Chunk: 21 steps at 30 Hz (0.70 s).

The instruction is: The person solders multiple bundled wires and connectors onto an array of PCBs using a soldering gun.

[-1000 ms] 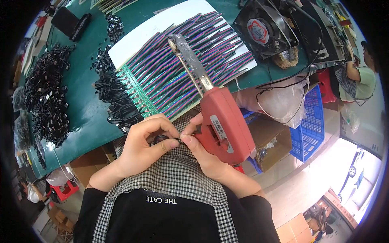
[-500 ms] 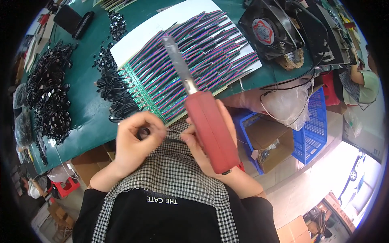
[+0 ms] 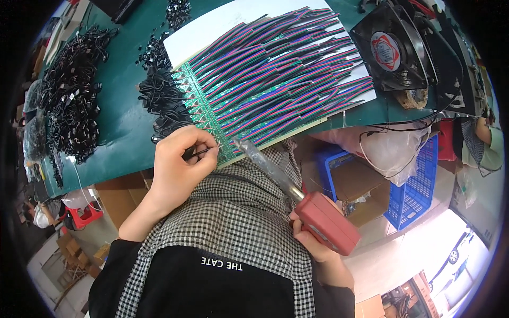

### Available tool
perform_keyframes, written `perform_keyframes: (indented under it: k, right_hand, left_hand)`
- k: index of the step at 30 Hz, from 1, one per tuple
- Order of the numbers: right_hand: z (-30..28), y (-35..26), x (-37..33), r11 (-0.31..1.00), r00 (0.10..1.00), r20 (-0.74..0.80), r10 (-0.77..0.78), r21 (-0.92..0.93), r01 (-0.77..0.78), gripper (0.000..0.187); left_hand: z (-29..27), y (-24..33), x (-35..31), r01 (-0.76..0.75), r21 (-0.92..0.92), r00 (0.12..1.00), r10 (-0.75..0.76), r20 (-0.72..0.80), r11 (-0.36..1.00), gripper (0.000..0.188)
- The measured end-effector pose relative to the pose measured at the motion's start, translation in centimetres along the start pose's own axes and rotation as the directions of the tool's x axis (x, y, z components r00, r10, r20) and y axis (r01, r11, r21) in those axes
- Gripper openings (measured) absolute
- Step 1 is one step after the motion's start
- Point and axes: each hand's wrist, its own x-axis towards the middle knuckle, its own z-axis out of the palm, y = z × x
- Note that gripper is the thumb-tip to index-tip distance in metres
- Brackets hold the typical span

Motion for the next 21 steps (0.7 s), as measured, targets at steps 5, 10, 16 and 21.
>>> perform_keyframes:
  k: [5,10,16,21]
  right_hand:
    - [-0.9,0.5,-0.1,0.992,0.992,0.044,0.117,-0.043,-0.115,0.063]
    - [-1.4,1.3,-0.4,0.982,0.997,-0.005,0.079,-0.174,-0.079,0.060]
    - [-3.5,3.2,-1.5,0.685,0.995,0.053,-0.083,-0.722,0.095,0.041]
    - [-2.6,2.5,-0.9,0.720,0.985,0.080,-0.152,-0.674,0.165,0.042]
  left_hand:
    - [-0.3,0.5,0.2,0.003,0.047,1.000,-0.004,0.015,0.999,0.010]
    - [-0.2,0.3,0.1,-0.021,0.078,1.000,0.020,0.017,0.997,0.010]
    - [0.0,0.2,0.0,-0.031,0.121,1.000,0.031,0.003,0.992,0.011]
    - [0.3,0.1,-0.1,-0.062,0.166,0.998,0.064,-0.006,0.984,0.013]
